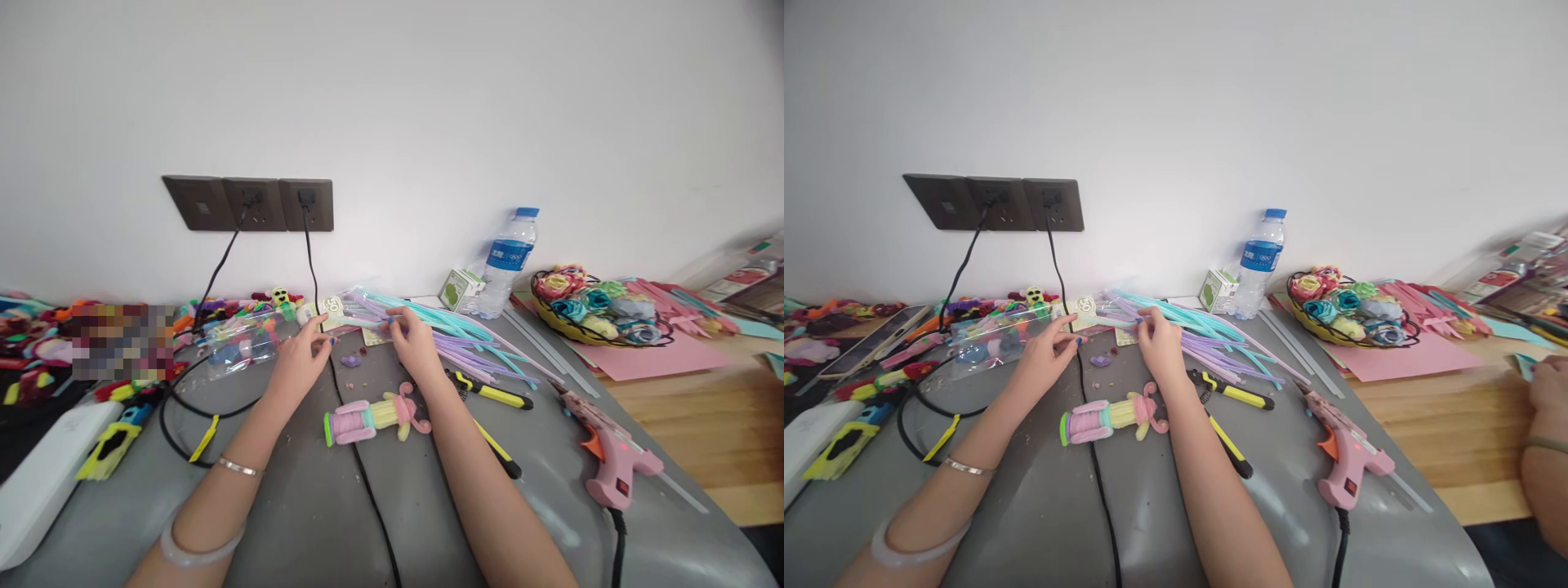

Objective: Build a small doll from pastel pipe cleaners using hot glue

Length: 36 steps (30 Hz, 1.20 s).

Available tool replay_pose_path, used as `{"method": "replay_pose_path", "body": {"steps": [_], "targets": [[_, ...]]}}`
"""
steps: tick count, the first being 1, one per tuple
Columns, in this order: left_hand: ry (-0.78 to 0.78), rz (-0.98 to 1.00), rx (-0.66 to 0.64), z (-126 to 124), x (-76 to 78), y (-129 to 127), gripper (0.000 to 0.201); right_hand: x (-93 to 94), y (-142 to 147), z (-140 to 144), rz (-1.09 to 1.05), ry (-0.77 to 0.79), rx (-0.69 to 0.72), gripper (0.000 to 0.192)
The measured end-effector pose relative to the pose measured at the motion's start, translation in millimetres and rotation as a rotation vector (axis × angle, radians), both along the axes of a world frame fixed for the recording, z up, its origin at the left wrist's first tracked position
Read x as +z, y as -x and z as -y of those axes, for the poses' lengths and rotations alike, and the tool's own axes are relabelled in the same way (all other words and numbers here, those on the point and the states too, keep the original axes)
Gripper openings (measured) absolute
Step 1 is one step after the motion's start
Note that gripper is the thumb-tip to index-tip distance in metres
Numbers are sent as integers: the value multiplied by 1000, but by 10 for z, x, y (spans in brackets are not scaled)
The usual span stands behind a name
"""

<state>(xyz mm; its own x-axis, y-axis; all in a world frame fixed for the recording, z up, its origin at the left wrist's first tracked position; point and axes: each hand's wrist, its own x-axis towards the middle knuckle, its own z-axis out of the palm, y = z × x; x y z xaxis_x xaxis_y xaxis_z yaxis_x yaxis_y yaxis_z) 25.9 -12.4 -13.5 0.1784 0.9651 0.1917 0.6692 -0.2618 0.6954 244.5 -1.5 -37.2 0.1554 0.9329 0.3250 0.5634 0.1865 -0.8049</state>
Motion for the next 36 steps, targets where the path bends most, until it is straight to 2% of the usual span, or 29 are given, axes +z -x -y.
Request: {"method": "replay_pose_path", "body": {"steps": [6,11,16,22,26,34,36], "targets": [[-84,-23,3,3,-52,-5,45,-46,-45,-35,-5,-56,43,26],[-152,-112,7,-29,-92,16,30,-28,-44,-24,74,-42,77,27],[-155,-160,61,-44,-100,22,32,18,-20,8,164,-134,78,32],[-144,-88,31,-56,-152,23,37,-58,-5,-5,245,-14,118,36],[-144,-98,45,-64,-141,23,38,-50,-9,-4,251,0,133,41],[-84,-24,-2,-50,-51,-11,19,-22,-2,-6,240,11,156,39],[-79,-25,7,-46,-49,-19,21,-16,-5,-5,242,18,162,39]]}}
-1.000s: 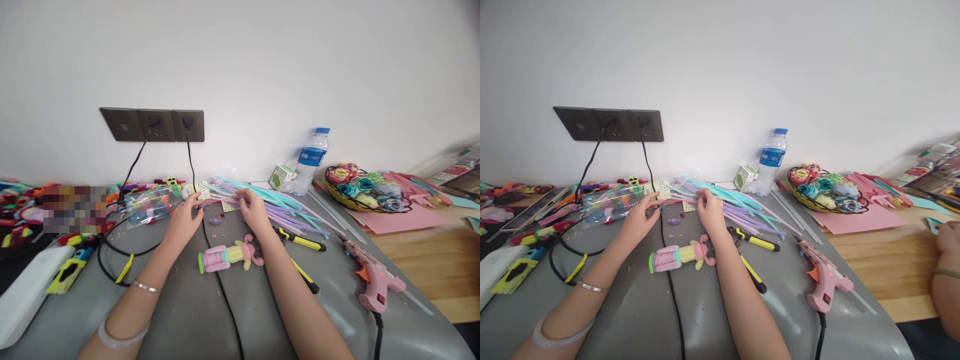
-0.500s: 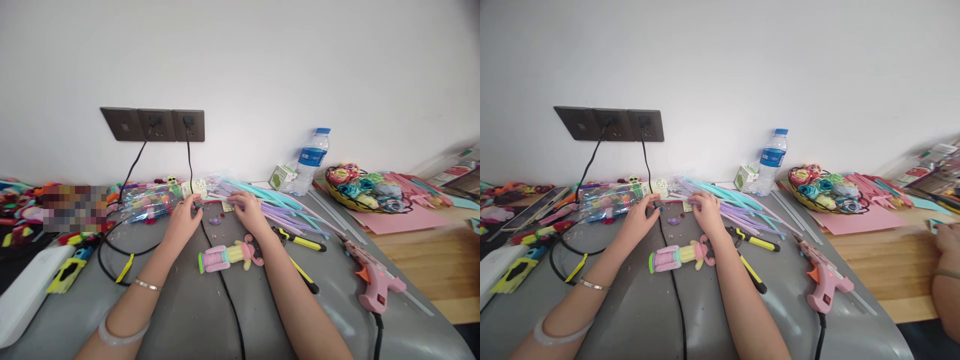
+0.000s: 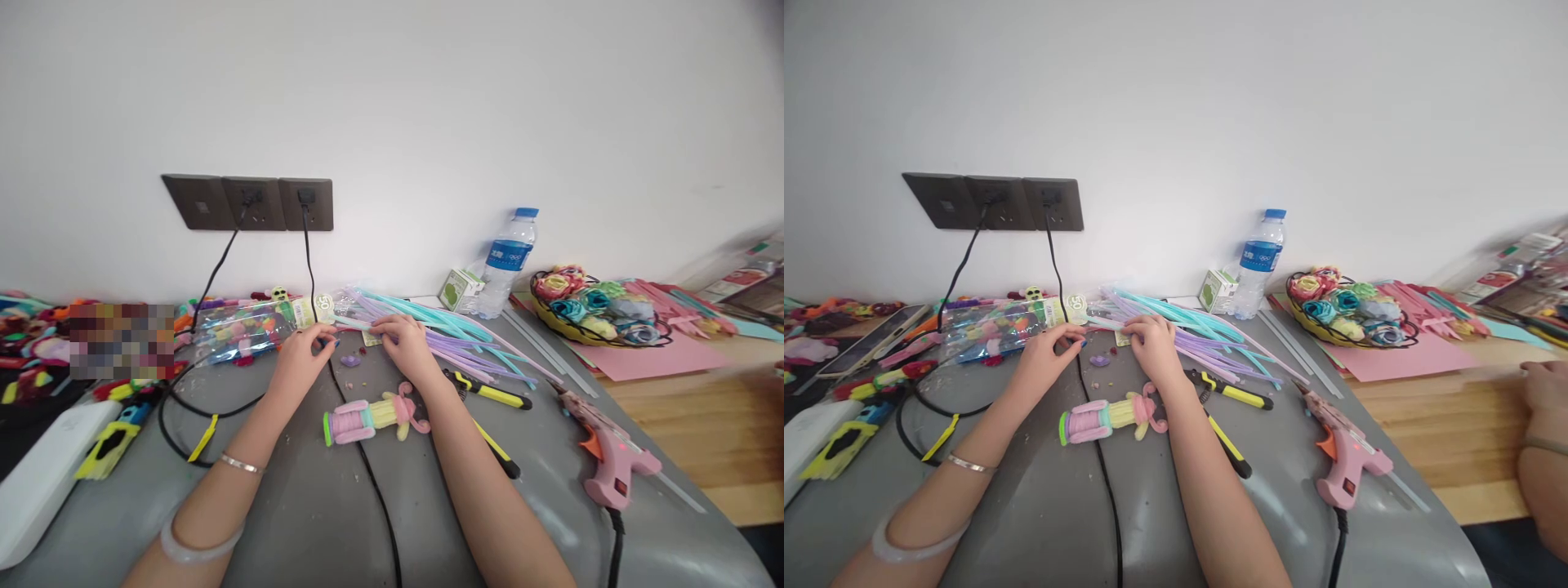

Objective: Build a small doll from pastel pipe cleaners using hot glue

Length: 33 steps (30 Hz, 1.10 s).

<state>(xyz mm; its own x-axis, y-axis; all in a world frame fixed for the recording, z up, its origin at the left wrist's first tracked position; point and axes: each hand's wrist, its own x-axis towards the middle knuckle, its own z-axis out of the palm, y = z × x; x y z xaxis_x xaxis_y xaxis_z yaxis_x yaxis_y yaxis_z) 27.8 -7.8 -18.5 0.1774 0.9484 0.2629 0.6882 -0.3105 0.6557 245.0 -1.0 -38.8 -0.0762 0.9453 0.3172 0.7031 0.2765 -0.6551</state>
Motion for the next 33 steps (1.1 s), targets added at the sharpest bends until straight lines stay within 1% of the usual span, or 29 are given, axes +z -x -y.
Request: {"method": "replay_pose_path", "body": {"steps": [5,10,12,15,16,19,21,25,27,29,33], "targets": [[22,11,33,-2,5,8,33,5,-5,3,2,21,14,38],[22,4,-21,-9,0,3,18,-24,-5,-10,11,20,17,36],[27,7,-26,-9,-7,-8,21,-37,-8,-15,14,15,24,35],[46,14,-9,-4,-13,-22,32,-52,-14,-18,20,2,45,35],[49,12,-14,-2,-14,-24,32,-55,-16,-18,23,2,54,36],[57,-16,-53,5,-20,-25,20,-57,-18,-18,31,15,76,35],[70,-34,-57,5,-28,-20,19,-56,-18,-19,29,25,77,35],[80,-33,2,-11,-50,1,39,-57,-21,-25,20,31,83,35],[77,-44,18,-20,-60,10,44,-63,-26,-29,27,29,101,36],[81,-54,9,-21,-63,13,41,-69,-34,-32,31,22,121,36],[104,-57,-24,-11,-51,6,22,-70,-52,-38,33,14,149,37]]}}
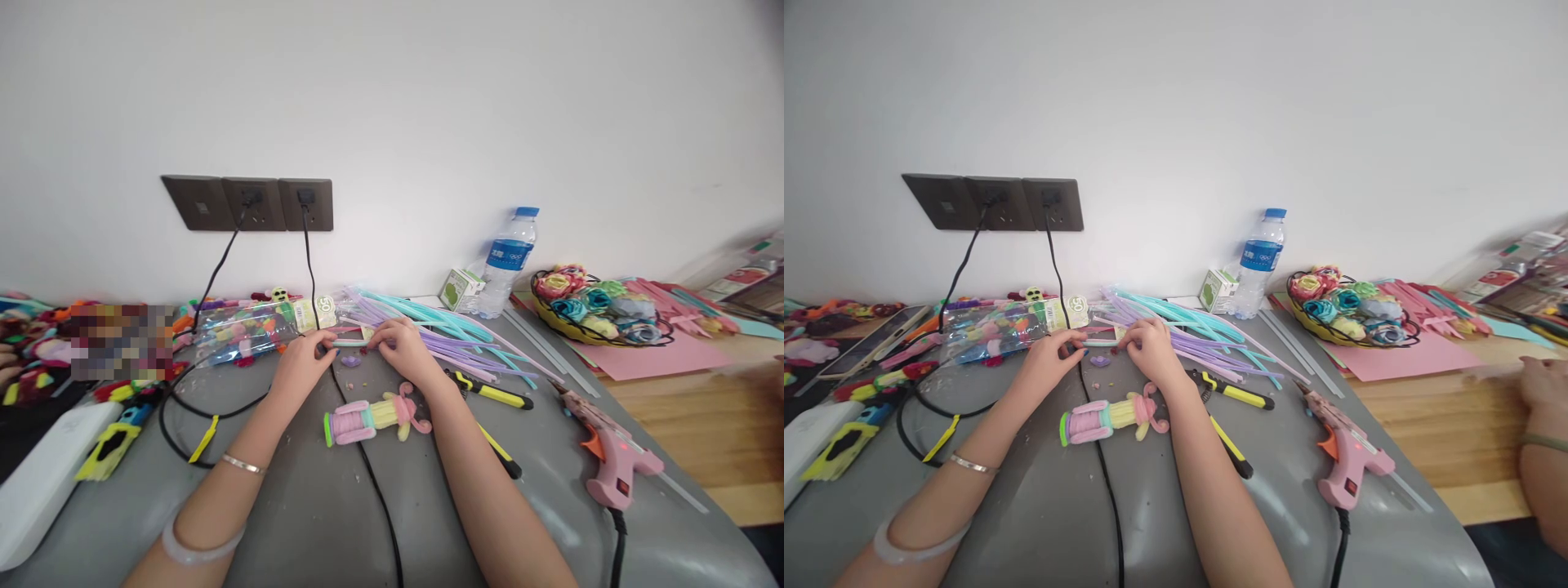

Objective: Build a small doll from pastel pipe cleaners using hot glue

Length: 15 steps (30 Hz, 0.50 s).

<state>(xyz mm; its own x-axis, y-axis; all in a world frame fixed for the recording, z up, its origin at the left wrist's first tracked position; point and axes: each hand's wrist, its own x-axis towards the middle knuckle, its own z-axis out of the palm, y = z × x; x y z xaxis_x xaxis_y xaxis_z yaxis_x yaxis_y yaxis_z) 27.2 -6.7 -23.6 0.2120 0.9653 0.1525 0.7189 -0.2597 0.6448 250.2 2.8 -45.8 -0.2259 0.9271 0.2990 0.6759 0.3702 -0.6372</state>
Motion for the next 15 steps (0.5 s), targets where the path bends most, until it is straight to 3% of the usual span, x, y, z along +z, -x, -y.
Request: {"method": "replay_pose_path", "body": {"steps": [6,15], "targets": [[5,-70,41,-28,-26,22,24,25,0,3,-8,25,-9,37],[-44,-158,59,-45,-107,42,6,14,4,-9,-48,31,-26,39]]}}
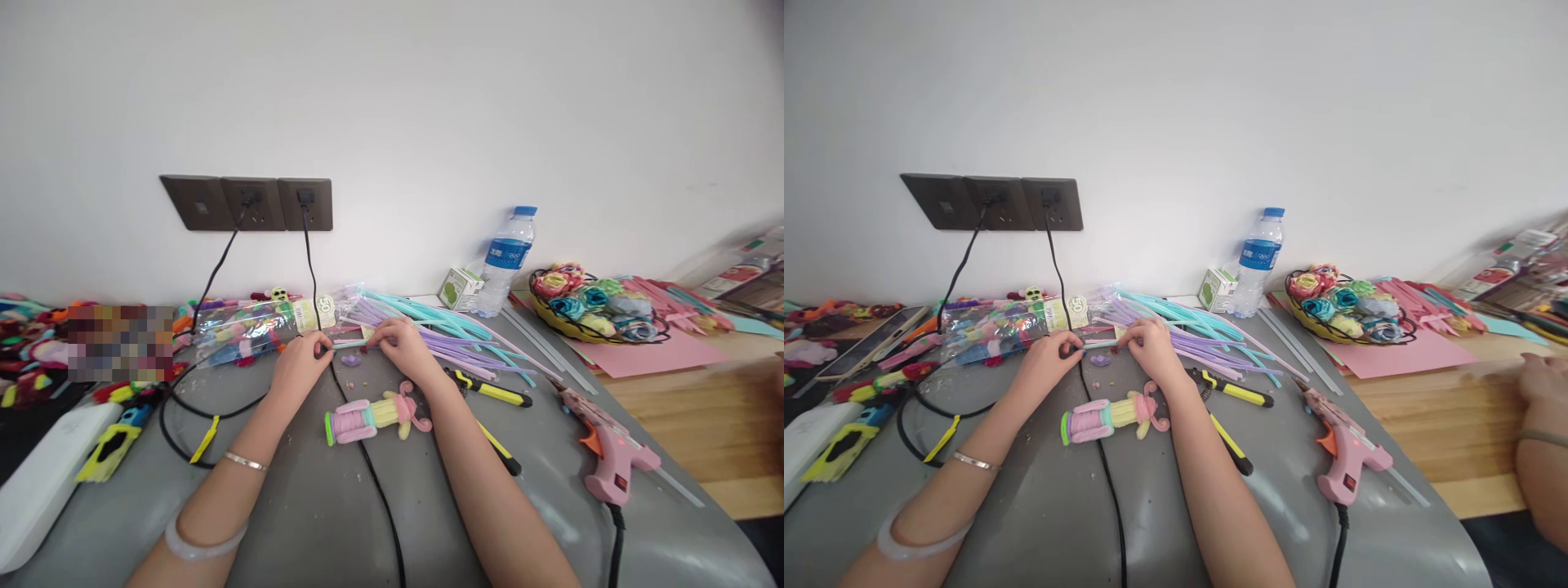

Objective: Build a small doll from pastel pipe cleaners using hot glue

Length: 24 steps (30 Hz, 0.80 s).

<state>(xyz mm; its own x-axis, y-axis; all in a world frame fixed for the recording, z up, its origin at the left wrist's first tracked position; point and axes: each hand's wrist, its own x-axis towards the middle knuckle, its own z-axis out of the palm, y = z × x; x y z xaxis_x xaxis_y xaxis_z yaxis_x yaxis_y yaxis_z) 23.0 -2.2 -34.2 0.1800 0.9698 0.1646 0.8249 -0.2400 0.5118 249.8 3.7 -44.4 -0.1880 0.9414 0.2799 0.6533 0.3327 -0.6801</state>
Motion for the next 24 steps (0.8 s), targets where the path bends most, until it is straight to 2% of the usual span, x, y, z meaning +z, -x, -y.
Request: {"method": "replay_pose_path", "body": {"steps": [4,7,12,14,18,21,24], "targets": [[2,-21,32,22,10,-27,11,-38,-6,-25,-17,-5,-11,41],[14,-58,18,31,20,-41,2,-51,-4,-34,-19,-4,-21,40],[23,-61,-4,23,15,-45,8,-48,1,-27,-21,0,-37,39],[22,-32,-2,19,7,-45,3,-48,0,-26,-21,-4,-39,38],[8,80,-3,19,13,-50,18,-51,-3,-29,-23,-13,-39,38],[-4,159,-25,21,42,-53,10,-51,-3,-32,-18,-10,-42,38],[-9,202,-37,16,67,-44,10,-54,-7,-38,-28,-16,-42,38]]}}
